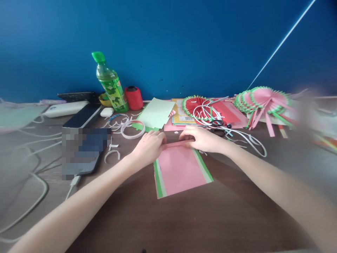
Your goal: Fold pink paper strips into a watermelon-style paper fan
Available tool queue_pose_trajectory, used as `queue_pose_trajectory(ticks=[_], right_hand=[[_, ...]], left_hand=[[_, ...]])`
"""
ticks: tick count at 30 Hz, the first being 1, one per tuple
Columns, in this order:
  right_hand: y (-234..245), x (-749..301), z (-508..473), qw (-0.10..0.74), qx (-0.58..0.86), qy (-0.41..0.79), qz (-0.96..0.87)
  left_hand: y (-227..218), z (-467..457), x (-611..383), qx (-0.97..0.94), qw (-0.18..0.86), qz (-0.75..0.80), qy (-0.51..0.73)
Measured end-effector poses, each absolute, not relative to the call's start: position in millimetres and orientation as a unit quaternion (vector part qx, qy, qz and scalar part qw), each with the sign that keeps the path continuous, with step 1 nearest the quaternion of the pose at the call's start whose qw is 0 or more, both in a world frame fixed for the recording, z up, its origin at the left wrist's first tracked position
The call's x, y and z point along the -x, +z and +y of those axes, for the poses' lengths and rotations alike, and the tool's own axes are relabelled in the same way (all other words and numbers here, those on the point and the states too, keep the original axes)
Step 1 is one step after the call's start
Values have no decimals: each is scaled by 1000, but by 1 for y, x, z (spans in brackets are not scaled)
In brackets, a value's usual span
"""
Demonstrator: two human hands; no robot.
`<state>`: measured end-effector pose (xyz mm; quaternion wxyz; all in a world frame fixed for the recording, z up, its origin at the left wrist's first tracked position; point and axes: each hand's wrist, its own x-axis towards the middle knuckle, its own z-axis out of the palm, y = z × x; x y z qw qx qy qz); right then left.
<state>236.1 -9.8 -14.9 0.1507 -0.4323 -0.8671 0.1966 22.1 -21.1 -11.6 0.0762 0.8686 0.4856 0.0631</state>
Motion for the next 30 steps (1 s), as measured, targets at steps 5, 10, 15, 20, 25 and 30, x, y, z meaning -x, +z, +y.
queue_pose_trajectory(ticks=[5, 10, 15, 20, 25, 30], right_hand=[[-7, -237, -12, 176, 431, 193, -864], [3, -238, -15, 220, 431, 247, -840], [13, -239, -21, 235, 429, 185, -852], [15, -236, -23, 334, 355, -42, -872], [19, -237, -27, 371, 289, -210, -857], [27, -242, -38, 335, 343, -172, -861]], left_hand=[[-5, -20, -22, -873, 76, 467, 121], [6, -21, -20, -848, 128, 468, 212], [15, -21, -19, -836, 120, 455, 283], [23, -20, -16, -843, 91, 425, 317], [31, -20, -12, -864, 61, 377, 329], [38, -33, -9, -848, -86, 355, 383]])
